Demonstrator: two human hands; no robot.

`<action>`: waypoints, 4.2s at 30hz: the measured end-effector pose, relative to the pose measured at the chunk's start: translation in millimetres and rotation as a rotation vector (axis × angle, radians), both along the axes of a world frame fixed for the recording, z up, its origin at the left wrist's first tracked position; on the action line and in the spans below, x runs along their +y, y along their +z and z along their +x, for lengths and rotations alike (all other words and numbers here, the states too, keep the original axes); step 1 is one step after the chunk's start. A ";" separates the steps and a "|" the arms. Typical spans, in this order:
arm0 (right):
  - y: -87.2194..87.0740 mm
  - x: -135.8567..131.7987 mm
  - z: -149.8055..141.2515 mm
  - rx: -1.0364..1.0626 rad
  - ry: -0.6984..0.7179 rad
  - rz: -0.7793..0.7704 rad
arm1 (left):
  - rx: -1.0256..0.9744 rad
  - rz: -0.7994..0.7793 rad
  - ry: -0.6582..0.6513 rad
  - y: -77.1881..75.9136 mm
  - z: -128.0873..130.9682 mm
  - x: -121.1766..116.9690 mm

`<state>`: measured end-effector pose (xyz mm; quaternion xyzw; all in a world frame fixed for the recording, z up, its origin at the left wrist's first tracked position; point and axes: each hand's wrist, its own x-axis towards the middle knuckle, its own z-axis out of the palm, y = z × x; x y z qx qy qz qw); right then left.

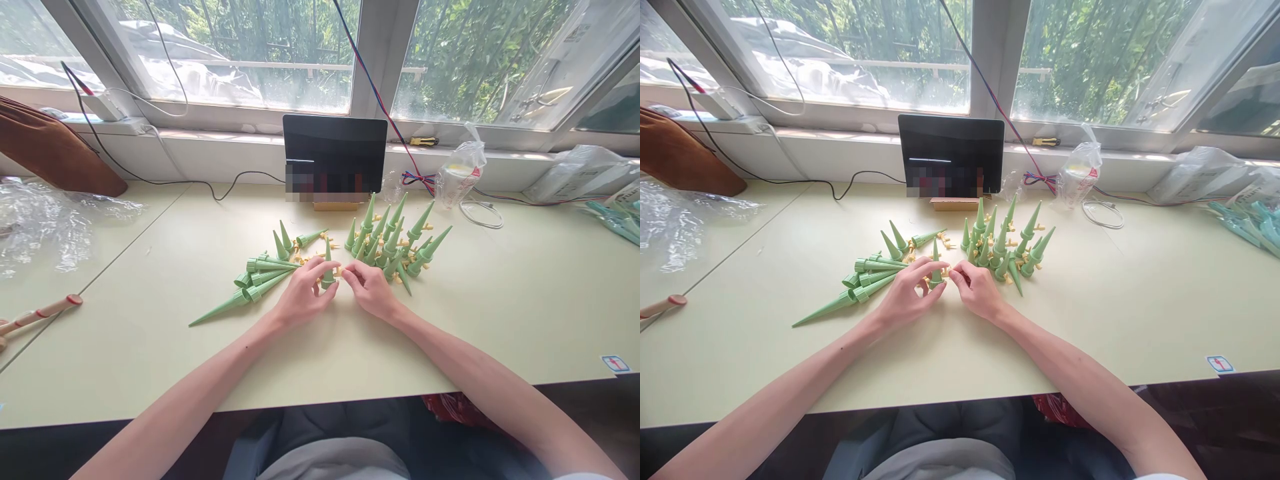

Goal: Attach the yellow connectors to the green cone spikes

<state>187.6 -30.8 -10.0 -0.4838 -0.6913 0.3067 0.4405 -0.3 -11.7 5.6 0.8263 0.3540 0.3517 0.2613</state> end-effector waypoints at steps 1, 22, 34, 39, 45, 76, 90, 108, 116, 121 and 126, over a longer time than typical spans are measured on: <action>-0.2 0.1 -0.2 0.005 -0.001 -0.003 | 0.000 -0.001 0.003 -0.3 -0.1 0.4; -2.9 2.6 -0.9 0.083 0.048 -0.001 | -0.031 -0.051 0.041 4.2 0.4 2.1; 1.5 1.1 0.6 0.051 0.042 -0.021 | -0.025 -0.083 0.018 2.8 -0.8 1.4; 2.3 1.1 0.8 0.028 0.015 -0.015 | -0.029 -0.054 0.011 1.3 -1.1 2.3; 2.7 0.3 1.4 0.034 0.013 -0.026 | -0.016 -0.030 0.003 0.4 -1.3 2.7; 13.0 -2.9 -0.7 0.256 0.023 -0.287 | 0.199 0.346 0.042 -14.0 -6.2 6.0; 10.3 -0.9 -0.6 0.355 0.042 -0.352 | 0.235 0.413 0.025 -13.8 -8.0 6.7; 8.3 0.5 -1.5 0.430 0.053 -0.398 | 0.197 0.405 0.027 -15.9 -7.0 7.4; 5.5 -0.8 -3.6 0.385 0.050 -0.346 | 0.110 0.230 0.063 -9.7 -1.4 3.4; 1.3 -0.7 -4.7 0.392 0.071 -0.314 | 0.032 0.122 0.040 -4.9 0.3 2.7; 0.7 -2.0 -5.5 0.370 0.081 -0.260 | -0.006 0.053 0.048 -2.5 -0.5 3.1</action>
